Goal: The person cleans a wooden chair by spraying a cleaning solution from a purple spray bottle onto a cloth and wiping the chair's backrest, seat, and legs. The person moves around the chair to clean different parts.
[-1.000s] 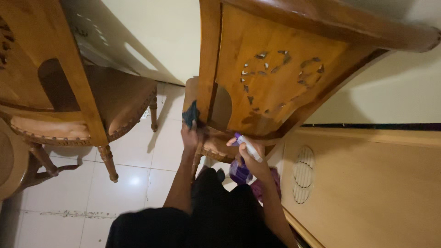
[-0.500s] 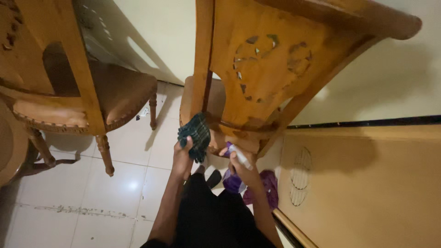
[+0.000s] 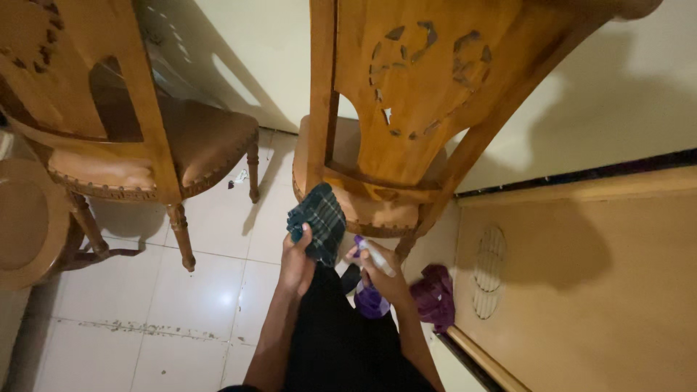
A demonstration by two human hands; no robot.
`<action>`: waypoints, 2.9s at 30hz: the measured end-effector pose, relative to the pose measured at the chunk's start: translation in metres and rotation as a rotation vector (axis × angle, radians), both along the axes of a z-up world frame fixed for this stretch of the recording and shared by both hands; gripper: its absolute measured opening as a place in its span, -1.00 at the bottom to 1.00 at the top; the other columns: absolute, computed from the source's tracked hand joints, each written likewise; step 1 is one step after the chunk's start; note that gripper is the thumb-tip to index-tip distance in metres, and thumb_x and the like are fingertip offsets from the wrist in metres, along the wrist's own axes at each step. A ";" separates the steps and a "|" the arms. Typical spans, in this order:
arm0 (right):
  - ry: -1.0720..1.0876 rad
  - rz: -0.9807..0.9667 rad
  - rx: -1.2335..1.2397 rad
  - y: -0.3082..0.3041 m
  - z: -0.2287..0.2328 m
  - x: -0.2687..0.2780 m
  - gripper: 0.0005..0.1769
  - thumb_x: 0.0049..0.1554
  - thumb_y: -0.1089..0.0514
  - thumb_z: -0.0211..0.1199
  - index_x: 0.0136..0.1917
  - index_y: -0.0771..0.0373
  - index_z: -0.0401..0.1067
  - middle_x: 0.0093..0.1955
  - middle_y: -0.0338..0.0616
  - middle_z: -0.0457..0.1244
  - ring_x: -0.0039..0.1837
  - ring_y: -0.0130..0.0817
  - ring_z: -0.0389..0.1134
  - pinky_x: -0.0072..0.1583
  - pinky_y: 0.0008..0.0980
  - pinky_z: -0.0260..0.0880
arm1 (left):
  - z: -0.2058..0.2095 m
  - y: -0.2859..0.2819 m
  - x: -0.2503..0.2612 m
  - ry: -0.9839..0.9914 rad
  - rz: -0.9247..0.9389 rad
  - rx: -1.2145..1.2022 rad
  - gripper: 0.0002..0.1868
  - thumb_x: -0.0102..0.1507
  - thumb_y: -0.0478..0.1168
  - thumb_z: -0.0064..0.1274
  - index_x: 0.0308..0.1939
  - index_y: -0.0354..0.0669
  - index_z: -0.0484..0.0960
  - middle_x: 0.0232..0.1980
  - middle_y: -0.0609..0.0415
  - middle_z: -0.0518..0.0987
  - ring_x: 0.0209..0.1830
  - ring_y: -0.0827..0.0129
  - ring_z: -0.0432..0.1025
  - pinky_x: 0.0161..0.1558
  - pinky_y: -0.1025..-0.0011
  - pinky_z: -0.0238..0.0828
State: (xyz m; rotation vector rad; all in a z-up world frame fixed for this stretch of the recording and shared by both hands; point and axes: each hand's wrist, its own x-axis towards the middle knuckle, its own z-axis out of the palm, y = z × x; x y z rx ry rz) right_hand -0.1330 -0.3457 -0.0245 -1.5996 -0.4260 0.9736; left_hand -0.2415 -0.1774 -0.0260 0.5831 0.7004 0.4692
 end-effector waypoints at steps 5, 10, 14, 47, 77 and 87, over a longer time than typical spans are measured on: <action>-0.022 -0.026 0.075 -0.025 0.000 0.001 -0.47 0.32 -0.21 0.06 0.05 0.31 0.53 -0.41 -0.27 0.25 -0.44 -0.57 0.20 -0.35 -0.53 0.21 | -0.039 0.023 0.034 0.044 0.188 0.301 -0.69 0.50 -0.16 -0.05 0.16 -0.39 0.49 -0.04 0.03 0.56 -0.13 0.35 0.44 -0.11 0.32 0.40; 0.032 -0.075 -0.021 -0.032 -0.005 0.005 -0.49 0.31 -0.19 0.04 0.07 0.30 0.53 -0.51 -0.30 0.17 -0.46 -0.58 0.18 -0.35 -0.53 0.18 | -0.059 0.070 0.124 0.451 0.055 0.648 -0.68 0.44 -0.35 -0.07 0.26 -0.37 0.52 0.00 -0.32 0.54 -0.19 0.04 0.43 -0.11 0.16 0.39; 0.046 -0.069 -0.038 -0.027 -0.013 0.013 -0.49 0.32 -0.18 0.02 0.07 0.30 0.52 -0.53 -0.32 0.14 -0.48 -0.59 0.13 -0.36 -0.53 0.14 | -0.090 0.071 0.153 0.239 0.000 1.313 -0.20 0.22 -0.49 -0.25 0.61 -0.28 0.10 0.67 -0.30 0.04 0.71 -0.02 -0.21 0.62 0.09 -0.33; -0.001 0.036 0.027 0.045 -0.031 0.045 -0.39 0.31 -0.29 0.03 0.15 0.31 0.50 -0.47 -0.31 0.16 -0.42 -0.57 0.18 -0.33 -0.51 0.19 | -0.193 0.055 0.136 0.410 0.166 1.083 -0.12 0.08 -0.61 -0.32 0.56 -0.43 0.12 0.67 -0.34 0.04 0.73 -0.11 -0.20 0.67 0.09 -0.34; -0.105 -0.137 0.204 0.102 -0.130 0.048 -0.37 0.35 -0.26 -0.01 0.23 0.38 0.43 -0.03 -0.15 0.38 -0.36 -0.59 0.25 0.03 -0.42 0.43 | -0.197 0.064 0.093 0.311 0.072 1.248 -0.25 0.20 -0.55 -0.25 0.53 -0.37 0.19 0.57 -0.44 0.23 0.64 -0.17 0.06 0.56 0.09 -0.06; -0.113 -0.150 0.117 0.094 -0.163 0.047 -0.32 0.27 -0.33 -0.01 0.12 0.36 0.49 -0.23 -0.18 0.40 -0.45 -0.56 0.25 -0.31 -0.46 0.32 | -0.214 0.064 0.097 0.507 -0.043 1.055 -0.53 0.40 -0.46 -0.12 0.40 -0.22 0.48 0.27 -0.21 0.65 0.25 -0.02 0.57 0.33 0.20 0.45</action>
